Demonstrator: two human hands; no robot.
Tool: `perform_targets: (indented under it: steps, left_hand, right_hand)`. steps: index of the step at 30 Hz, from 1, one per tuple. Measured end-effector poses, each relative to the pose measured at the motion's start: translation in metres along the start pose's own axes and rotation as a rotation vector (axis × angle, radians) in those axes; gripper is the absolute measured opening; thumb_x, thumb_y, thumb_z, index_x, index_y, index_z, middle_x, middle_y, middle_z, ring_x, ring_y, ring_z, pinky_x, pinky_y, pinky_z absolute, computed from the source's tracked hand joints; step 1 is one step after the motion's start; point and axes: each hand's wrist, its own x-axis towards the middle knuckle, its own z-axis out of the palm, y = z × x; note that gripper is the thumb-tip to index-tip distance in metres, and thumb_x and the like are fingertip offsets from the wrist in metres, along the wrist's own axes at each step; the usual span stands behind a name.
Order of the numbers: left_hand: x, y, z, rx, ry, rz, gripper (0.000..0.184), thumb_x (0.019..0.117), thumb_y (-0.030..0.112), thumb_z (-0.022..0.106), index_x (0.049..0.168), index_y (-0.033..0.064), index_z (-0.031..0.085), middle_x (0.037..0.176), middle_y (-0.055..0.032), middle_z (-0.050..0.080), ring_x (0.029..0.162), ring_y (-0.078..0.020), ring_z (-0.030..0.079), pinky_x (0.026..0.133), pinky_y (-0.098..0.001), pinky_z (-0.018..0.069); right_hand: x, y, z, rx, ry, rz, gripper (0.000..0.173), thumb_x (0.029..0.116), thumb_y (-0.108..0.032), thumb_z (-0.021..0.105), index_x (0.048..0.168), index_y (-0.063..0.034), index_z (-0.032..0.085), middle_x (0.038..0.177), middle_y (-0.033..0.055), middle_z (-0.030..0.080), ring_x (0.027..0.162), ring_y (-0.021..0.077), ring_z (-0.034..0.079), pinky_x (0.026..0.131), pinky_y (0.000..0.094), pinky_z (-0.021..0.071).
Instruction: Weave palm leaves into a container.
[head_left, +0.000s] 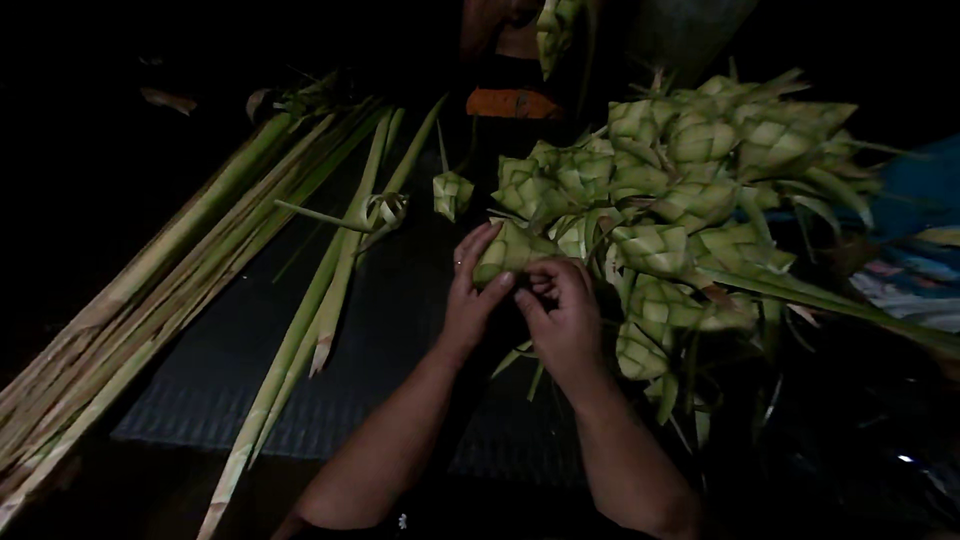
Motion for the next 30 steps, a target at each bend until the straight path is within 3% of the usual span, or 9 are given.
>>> perform_targets:
  steps: [2, 5, 9, 12, 17, 20, 23, 26, 30]
  left_hand:
    - [0.001, -0.004, -0.001, -0.019, -0.015, 0.032, 0.065, 0.0934, 0.049, 0.066, 0.145, 0.0132, 0.051, 0.158, -0.0077, 0.036, 0.139, -0.0168, 0.044, 0.108, -0.0377, 0.0463]
    - [0.001, 0.001, -0.004, 0.044, -0.067, 0.074, 0.064, 0.0911, 0.047, 0.069, 0.140, 0.0090, 0.056, 0.159, -0.0098, 0.035, 0.143, -0.0182, 0.039, 0.114, -0.0372, 0.0406]
    - [0.001, 0.007, -0.001, 0.164, -0.062, 0.101, 0.073, 0.0909, 0.065, 0.061, 0.138, 0.0101, 0.059, 0.158, -0.0075, 0.036, 0.143, -0.0148, 0.039, 0.113, -0.0333, 0.0411]
    - [0.002, -0.001, -0.004, 0.147, -0.018, 0.155, 0.078, 0.0946, 0.070, 0.050, 0.139, 0.0066, 0.057, 0.156, -0.0080, 0.039, 0.142, -0.0147, 0.041, 0.113, -0.0339, 0.0420]
    - [0.002, -0.004, -0.005, 0.108, -0.036, 0.158, 0.082, 0.0974, 0.074, 0.035, 0.144, 0.0092, 0.053, 0.158, -0.0086, 0.037, 0.142, -0.0170, 0.041, 0.113, -0.0372, 0.0416]
    - [0.001, -0.004, -0.003, 0.140, 0.008, 0.208, 0.078, 0.1004, 0.069, 0.034, 0.142, 0.0056, 0.055, 0.157, -0.0121, 0.037, 0.144, -0.0192, 0.038, 0.117, -0.0381, 0.0365]
    - [0.000, -0.002, -0.002, 0.207, 0.046, 0.276, 0.082, 0.0988, 0.072, 0.035, 0.141, 0.0039, 0.054, 0.158, -0.0142, 0.036, 0.146, -0.0203, 0.035, 0.120, -0.0381, 0.0317]
    - [0.000, -0.002, 0.001, 0.239, 0.067, 0.326, 0.082, 0.0973, 0.073, 0.037, 0.140, 0.0053, 0.055, 0.156, -0.0136, 0.038, 0.145, -0.0200, 0.036, 0.119, -0.0380, 0.0321]
    - [-0.002, 0.004, 0.009, 0.290, 0.085, 0.416, 0.084, 0.0972, 0.074, 0.034, 0.138, 0.0037, 0.053, 0.151, -0.0144, 0.044, 0.143, -0.0197, 0.041, 0.116, -0.0371, 0.0365]
  right_hand:
    - [0.000, 0.004, 0.001, -0.001, 0.039, -0.069, 0.024, 0.0934, -0.012, 0.071, 0.115, -0.0022, 0.068, 0.108, 0.0137, 0.063, 0.091, 0.0156, 0.065, 0.080, 0.0285, 0.0577]
    - [0.000, 0.003, 0.001, -0.036, 0.036, -0.052, 0.015, 0.0914, -0.007, 0.070, 0.106, -0.0035, 0.071, 0.102, 0.0115, 0.064, 0.087, 0.0162, 0.065, 0.075, 0.0302, 0.0577]
    - [0.001, 0.000, -0.003, -0.054, -0.015, -0.034, 0.009, 0.0912, -0.006, 0.069, 0.099, -0.0029, 0.072, 0.099, 0.0103, 0.061, 0.086, 0.0167, 0.062, 0.073, 0.0308, 0.0558]
    - [-0.002, -0.002, 0.000, -0.010, -0.075, -0.044, 0.007, 0.0934, -0.012, 0.070, 0.093, -0.0048, 0.069, 0.099, 0.0089, 0.060, 0.088, 0.0149, 0.061, 0.074, 0.0292, 0.0553]
    - [-0.005, -0.005, 0.004, -0.019, -0.034, -0.042, 0.011, 0.0946, -0.015, 0.069, 0.099, -0.0052, 0.071, 0.101, 0.0086, 0.061, 0.088, 0.0131, 0.062, 0.076, 0.0265, 0.0560]
    - [-0.009, -0.010, 0.006, -0.072, -0.021, -0.025, 0.017, 0.0950, -0.018, 0.069, 0.103, -0.0036, 0.073, 0.102, 0.0112, 0.064, 0.088, 0.0167, 0.064, 0.078, 0.0301, 0.0565]
    - [-0.009, -0.015, 0.004, -0.103, -0.068, 0.034, 0.019, 0.0960, -0.018, 0.069, 0.105, -0.0011, 0.072, 0.101, 0.0129, 0.064, 0.089, 0.0202, 0.065, 0.079, 0.0349, 0.0574]
    - [-0.007, -0.015, -0.001, -0.042, -0.118, 0.097, 0.017, 0.0984, -0.016, 0.065, 0.104, -0.0017, 0.074, 0.104, 0.0111, 0.064, 0.095, 0.0187, 0.064, 0.082, 0.0350, 0.0558]
    - [-0.003, -0.013, -0.006, 0.026, -0.213, 0.161, 0.017, 0.1002, -0.015, 0.062, 0.102, -0.0025, 0.073, 0.102, 0.0076, 0.062, 0.091, 0.0132, 0.061, 0.078, 0.0301, 0.0533]
